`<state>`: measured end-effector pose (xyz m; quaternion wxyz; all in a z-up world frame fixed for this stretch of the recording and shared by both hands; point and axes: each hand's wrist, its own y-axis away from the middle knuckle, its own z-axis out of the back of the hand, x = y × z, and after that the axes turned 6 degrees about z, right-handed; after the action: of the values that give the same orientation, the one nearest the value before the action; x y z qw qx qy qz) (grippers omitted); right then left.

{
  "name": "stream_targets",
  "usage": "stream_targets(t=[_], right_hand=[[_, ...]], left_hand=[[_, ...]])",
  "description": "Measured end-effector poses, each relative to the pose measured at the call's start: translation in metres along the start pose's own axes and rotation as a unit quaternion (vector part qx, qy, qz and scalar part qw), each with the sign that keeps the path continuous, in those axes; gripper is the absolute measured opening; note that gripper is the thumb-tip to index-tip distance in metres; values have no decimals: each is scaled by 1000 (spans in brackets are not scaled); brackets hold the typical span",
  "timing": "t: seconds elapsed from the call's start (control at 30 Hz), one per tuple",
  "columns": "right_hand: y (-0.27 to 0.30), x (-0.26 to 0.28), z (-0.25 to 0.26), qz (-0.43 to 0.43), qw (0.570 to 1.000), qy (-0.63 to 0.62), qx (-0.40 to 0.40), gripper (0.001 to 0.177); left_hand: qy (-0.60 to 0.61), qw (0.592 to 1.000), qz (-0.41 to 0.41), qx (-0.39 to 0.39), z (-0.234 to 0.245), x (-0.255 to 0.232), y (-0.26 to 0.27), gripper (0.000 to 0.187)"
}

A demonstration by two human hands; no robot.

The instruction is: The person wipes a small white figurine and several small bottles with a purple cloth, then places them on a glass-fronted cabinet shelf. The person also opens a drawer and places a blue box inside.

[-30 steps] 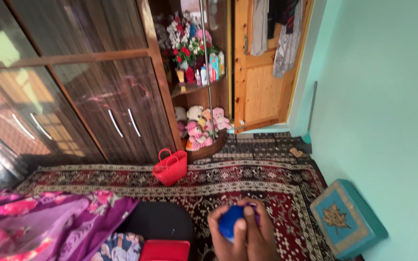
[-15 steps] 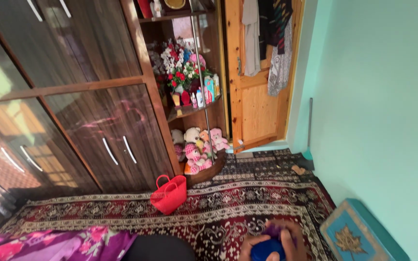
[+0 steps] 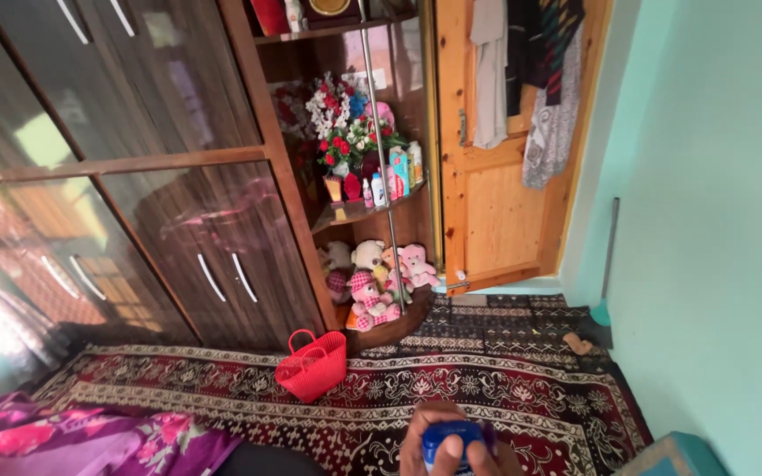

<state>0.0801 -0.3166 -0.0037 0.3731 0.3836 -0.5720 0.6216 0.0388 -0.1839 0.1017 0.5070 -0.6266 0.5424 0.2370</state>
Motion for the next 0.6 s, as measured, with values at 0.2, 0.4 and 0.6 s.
stream_targets(t=[0.2, 0.4, 0.6], right_hand=[[-23, -46, 11, 203, 932, 301, -19, 41], [-56, -71, 18, 340, 805, 467, -132, 40], [-102, -101, 44, 370, 782, 480, -142, 41]], left_hand=[[88, 990, 109, -19, -9, 4, -23, 49], [90, 986, 133, -52, 9, 47, -61, 60], [135, 989, 48, -26, -2, 88, -105, 58]])
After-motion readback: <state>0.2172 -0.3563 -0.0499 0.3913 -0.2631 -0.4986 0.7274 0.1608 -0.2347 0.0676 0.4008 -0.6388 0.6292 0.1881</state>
